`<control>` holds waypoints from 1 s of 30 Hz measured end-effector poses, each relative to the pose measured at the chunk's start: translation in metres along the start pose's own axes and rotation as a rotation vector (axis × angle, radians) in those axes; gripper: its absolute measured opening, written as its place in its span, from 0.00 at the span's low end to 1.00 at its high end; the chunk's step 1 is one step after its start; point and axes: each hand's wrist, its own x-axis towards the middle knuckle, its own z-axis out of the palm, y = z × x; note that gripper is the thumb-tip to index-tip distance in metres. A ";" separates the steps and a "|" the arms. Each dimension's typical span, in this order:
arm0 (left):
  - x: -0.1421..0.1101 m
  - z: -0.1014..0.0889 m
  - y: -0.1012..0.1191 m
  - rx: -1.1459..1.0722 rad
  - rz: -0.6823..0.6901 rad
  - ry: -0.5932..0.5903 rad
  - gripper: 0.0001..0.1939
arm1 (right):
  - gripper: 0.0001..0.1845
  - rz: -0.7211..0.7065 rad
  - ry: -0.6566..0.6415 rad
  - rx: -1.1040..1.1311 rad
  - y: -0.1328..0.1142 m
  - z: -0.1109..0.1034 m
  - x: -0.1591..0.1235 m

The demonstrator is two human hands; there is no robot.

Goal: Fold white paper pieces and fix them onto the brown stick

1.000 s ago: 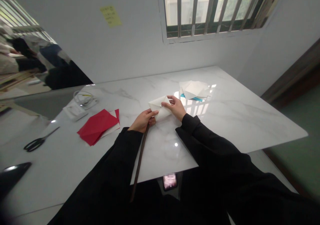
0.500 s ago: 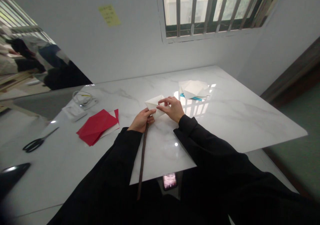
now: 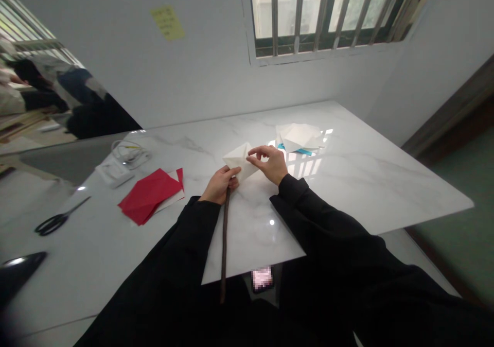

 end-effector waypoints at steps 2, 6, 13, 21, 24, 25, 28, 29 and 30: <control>0.000 0.000 0.001 -0.032 0.023 0.052 0.14 | 0.15 0.093 0.086 0.058 0.008 -0.005 0.005; 0.001 -0.001 0.001 -0.062 0.064 0.109 0.16 | 0.17 0.212 0.124 -0.016 0.027 -0.016 0.011; 0.000 -0.001 0.001 -0.054 0.076 0.107 0.19 | 0.05 0.284 -0.040 -0.454 0.040 -0.023 0.007; 0.004 -0.006 -0.002 0.194 0.089 0.209 0.15 | 0.31 0.208 -0.149 0.040 0.005 -0.009 0.001; 0.005 -0.007 -0.002 0.301 0.110 0.188 0.15 | 0.35 0.213 -0.239 -0.001 0.002 0.002 -0.005; 0.004 -0.007 -0.002 0.331 0.131 0.194 0.15 | 0.31 0.208 -0.239 -0.028 0.003 0.005 -0.006; 0.003 -0.006 -0.003 0.394 0.202 0.224 0.19 | 0.19 0.209 -0.201 -0.040 0.005 0.009 -0.007; 0.003 -0.005 -0.003 0.403 0.220 0.232 0.20 | 0.16 0.223 -0.191 -0.003 0.005 0.010 -0.007; 0.003 -0.005 -0.003 0.407 0.229 0.238 0.21 | 0.15 0.244 -0.184 0.056 0.005 0.010 -0.006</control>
